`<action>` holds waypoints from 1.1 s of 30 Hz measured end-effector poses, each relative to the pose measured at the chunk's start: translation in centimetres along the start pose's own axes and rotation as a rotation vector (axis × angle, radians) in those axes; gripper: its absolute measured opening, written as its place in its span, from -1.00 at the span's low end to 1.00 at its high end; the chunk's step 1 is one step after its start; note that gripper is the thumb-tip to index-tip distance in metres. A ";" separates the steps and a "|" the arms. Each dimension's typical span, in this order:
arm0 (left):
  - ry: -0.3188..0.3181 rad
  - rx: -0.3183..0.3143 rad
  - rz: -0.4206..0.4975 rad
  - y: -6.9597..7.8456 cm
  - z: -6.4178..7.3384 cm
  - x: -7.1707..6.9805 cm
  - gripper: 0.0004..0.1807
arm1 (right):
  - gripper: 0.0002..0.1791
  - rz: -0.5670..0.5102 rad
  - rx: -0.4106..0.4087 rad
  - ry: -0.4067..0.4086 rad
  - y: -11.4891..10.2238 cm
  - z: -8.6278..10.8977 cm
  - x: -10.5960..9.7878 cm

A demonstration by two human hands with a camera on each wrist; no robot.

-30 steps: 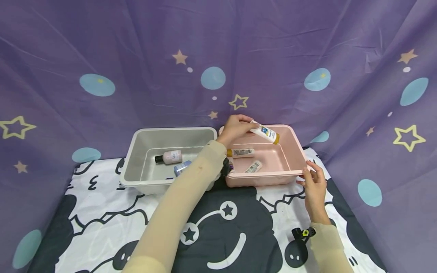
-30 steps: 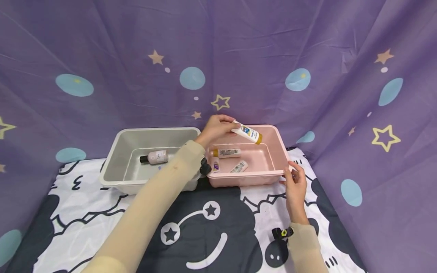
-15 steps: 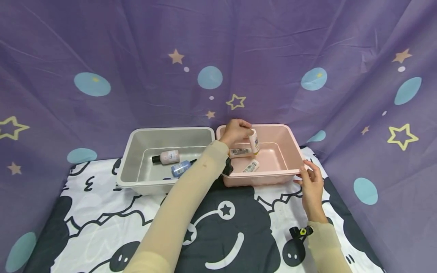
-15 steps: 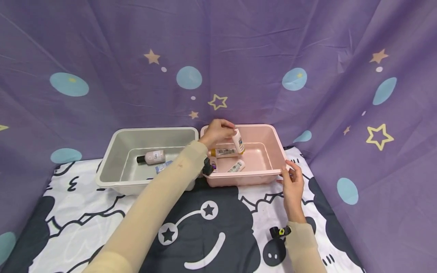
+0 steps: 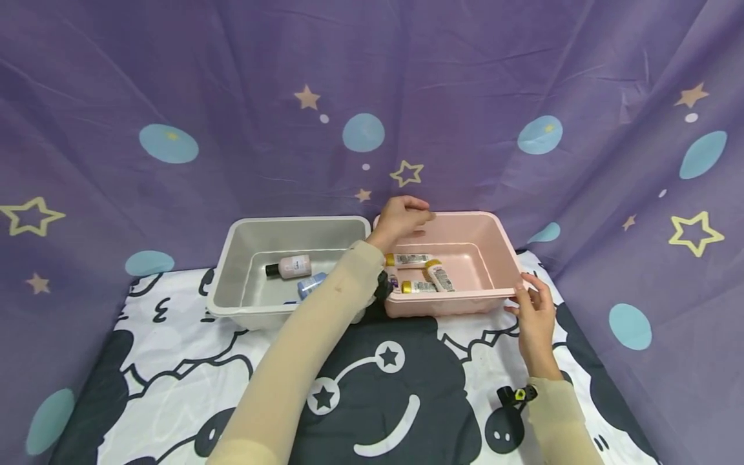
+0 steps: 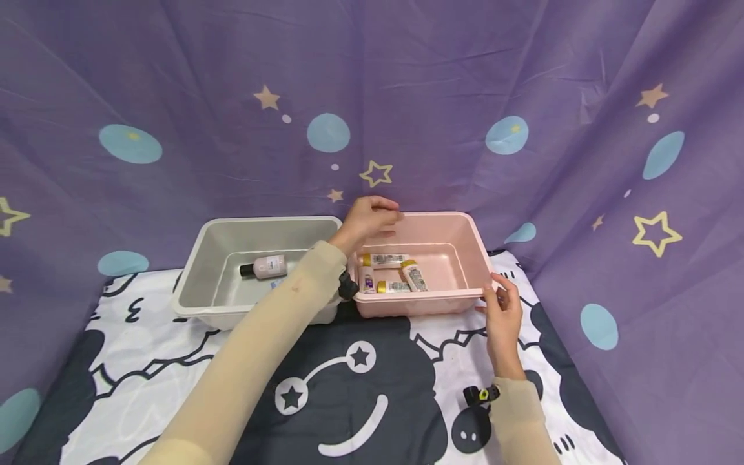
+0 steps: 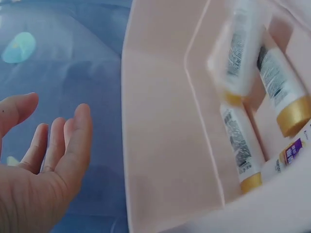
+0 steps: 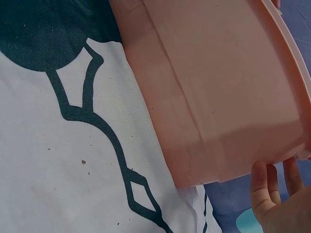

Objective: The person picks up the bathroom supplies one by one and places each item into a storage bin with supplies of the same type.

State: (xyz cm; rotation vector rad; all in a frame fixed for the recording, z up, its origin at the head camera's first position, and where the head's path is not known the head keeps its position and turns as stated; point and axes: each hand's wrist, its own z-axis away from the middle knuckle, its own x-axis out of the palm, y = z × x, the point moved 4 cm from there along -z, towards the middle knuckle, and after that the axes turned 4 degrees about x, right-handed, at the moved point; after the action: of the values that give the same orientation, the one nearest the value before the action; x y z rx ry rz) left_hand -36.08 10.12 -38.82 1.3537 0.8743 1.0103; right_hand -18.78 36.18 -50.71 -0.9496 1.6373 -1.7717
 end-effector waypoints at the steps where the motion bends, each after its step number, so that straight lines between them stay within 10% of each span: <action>1: -0.001 0.004 0.010 0.2 0.2 -0.1 -0.71 | -0.64 0.002 0.002 0.000 0.0 -0.1 0.0; 17: -0.027 0.141 0.051 1.6 6.3 -3.5 -0.67 | -0.59 -0.015 -0.006 -0.032 -0.2 -0.6 -0.1; 33: 0.042 0.174 0.062 -0.1 12.5 -7.2 -0.66 | -0.59 0.014 -0.009 -0.045 -0.9 -1.1 -0.7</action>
State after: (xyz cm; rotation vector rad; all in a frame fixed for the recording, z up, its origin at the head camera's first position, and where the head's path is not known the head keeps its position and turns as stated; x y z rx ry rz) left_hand -26.85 -0.99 -38.75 1.5182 0.9755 1.0322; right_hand -19.16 37.44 -49.95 -0.9729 1.6219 -1.7228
